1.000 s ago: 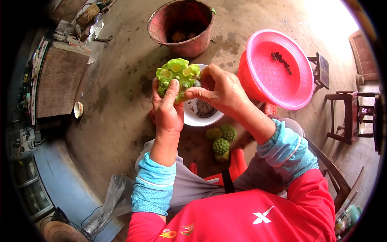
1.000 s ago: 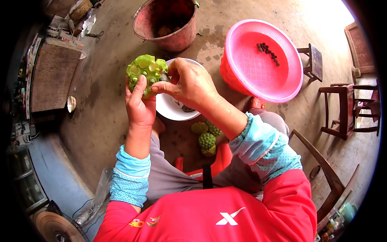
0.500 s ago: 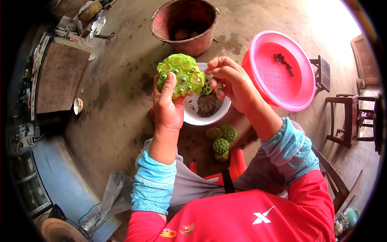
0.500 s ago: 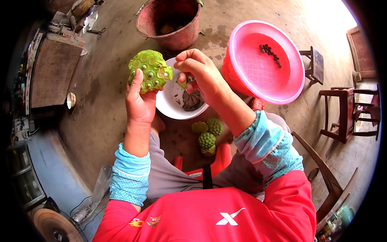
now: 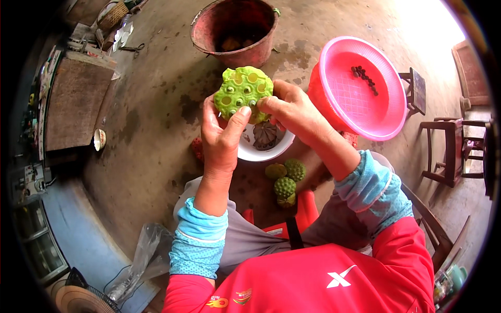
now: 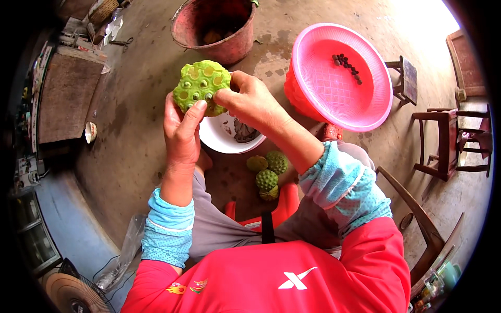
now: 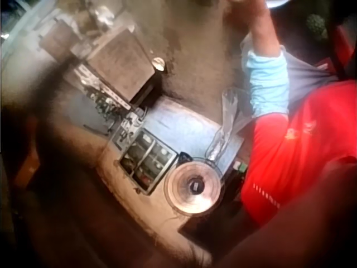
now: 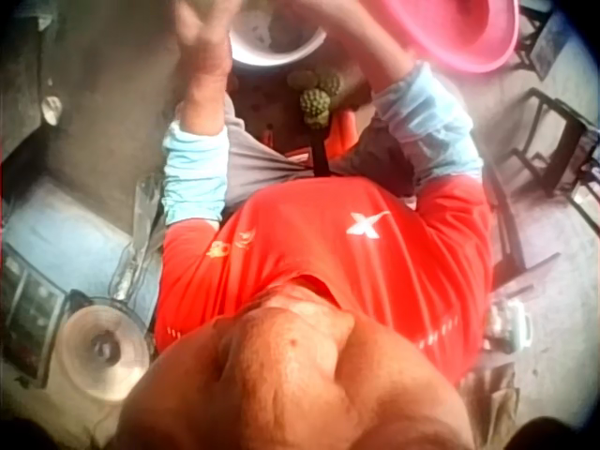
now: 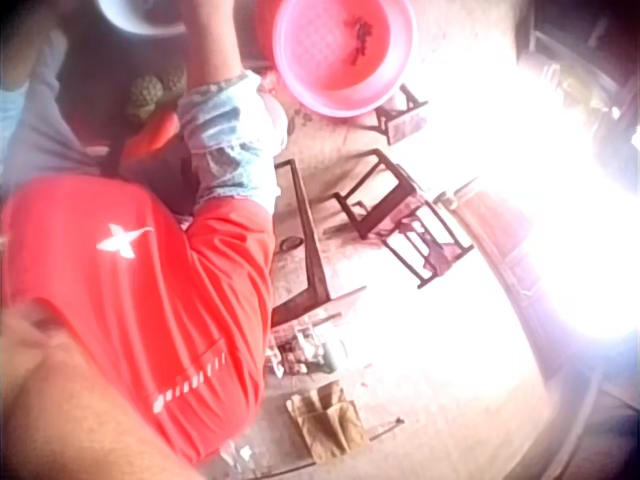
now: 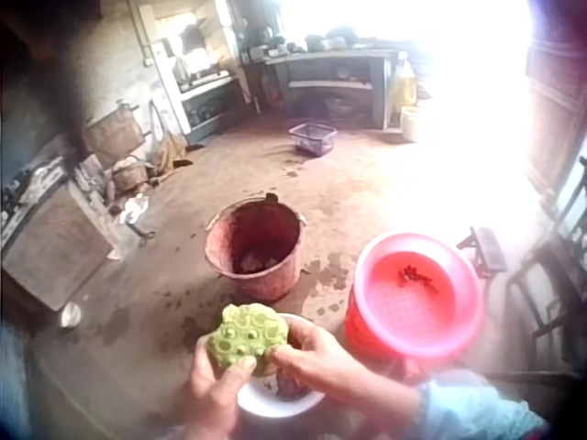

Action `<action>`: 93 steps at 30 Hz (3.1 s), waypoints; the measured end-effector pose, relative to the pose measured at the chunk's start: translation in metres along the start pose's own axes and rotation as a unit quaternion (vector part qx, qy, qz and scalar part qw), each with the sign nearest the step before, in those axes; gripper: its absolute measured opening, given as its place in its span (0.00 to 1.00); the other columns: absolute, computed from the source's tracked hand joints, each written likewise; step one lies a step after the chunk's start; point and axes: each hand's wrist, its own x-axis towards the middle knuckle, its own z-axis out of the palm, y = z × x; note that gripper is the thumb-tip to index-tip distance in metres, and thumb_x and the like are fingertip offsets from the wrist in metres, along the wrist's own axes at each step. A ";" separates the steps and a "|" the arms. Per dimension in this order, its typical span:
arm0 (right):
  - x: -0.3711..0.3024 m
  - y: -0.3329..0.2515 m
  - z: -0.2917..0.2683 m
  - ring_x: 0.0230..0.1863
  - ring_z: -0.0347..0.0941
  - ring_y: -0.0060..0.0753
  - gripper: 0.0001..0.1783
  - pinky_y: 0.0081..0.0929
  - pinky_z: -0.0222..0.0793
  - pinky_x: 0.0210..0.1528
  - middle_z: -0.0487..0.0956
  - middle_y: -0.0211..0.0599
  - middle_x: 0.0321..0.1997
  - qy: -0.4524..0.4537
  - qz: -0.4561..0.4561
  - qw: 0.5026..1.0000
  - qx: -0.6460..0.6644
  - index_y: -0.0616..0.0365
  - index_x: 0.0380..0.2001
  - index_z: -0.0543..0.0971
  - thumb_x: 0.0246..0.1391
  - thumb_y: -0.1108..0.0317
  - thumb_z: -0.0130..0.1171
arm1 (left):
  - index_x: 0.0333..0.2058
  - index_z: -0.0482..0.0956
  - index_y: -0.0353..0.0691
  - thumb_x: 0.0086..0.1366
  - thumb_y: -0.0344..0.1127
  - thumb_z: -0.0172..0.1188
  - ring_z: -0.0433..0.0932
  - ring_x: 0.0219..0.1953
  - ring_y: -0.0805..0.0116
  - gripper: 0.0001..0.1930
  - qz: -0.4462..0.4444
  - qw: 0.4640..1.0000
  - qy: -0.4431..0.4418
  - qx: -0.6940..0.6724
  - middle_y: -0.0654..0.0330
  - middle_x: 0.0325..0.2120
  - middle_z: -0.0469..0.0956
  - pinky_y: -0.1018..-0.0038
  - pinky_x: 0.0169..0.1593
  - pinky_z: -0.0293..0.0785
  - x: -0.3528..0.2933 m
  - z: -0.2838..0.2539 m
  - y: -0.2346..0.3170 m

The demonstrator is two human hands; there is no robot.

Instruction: The person extracts seeds from lotus pods by hand and places the seeds into a pink bowl.

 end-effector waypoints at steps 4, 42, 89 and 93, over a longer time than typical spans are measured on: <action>0.002 0.006 0.003 0.33 0.79 0.30 0.20 0.29 0.74 0.39 0.82 0.42 0.33 -0.002 -0.052 0.999 -0.017 0.64 0.43 0.77 0.47 0.64 0.55 | 0.50 0.69 0.34 0.60 0.29 0.61 0.72 0.44 0.74 0.19 0.009 0.999 -0.004 0.034 0.60 0.44 0.74 0.76 0.52 0.69 -0.002 0.001 0.000; -0.001 0.013 0.006 0.30 0.78 0.42 0.23 0.37 0.72 0.33 0.79 0.44 0.25 0.119 -0.201 0.940 -0.248 0.61 0.32 0.77 0.47 0.51 0.68 | 0.48 0.71 0.33 0.61 0.27 0.62 0.76 0.39 0.70 0.17 -0.003 0.999 0.003 -0.041 0.57 0.41 0.77 0.74 0.47 0.74 0.004 0.001 -0.006; -0.051 0.017 -0.130 0.21 0.62 0.16 0.14 0.15 0.54 0.20 0.72 0.25 0.25 0.037 0.025 0.880 0.472 0.60 0.37 0.76 0.61 0.60 0.51 | 0.63 0.55 0.44 0.64 0.48 0.53 0.80 0.39 0.46 0.33 -0.341 0.795 -0.114 0.488 0.38 0.41 0.78 0.58 0.46 0.75 0.046 0.021 -0.266; -0.047 0.010 -0.118 0.20 0.59 0.15 0.14 0.14 0.53 0.17 0.70 0.26 0.26 0.058 0.056 0.890 0.449 0.62 0.41 0.74 0.64 0.61 0.48 | 0.61 0.57 0.41 0.64 0.51 0.51 0.73 0.49 0.37 0.32 -0.284 0.781 -0.086 0.549 0.35 0.45 0.75 0.58 0.54 0.69 0.041 0.006 -0.274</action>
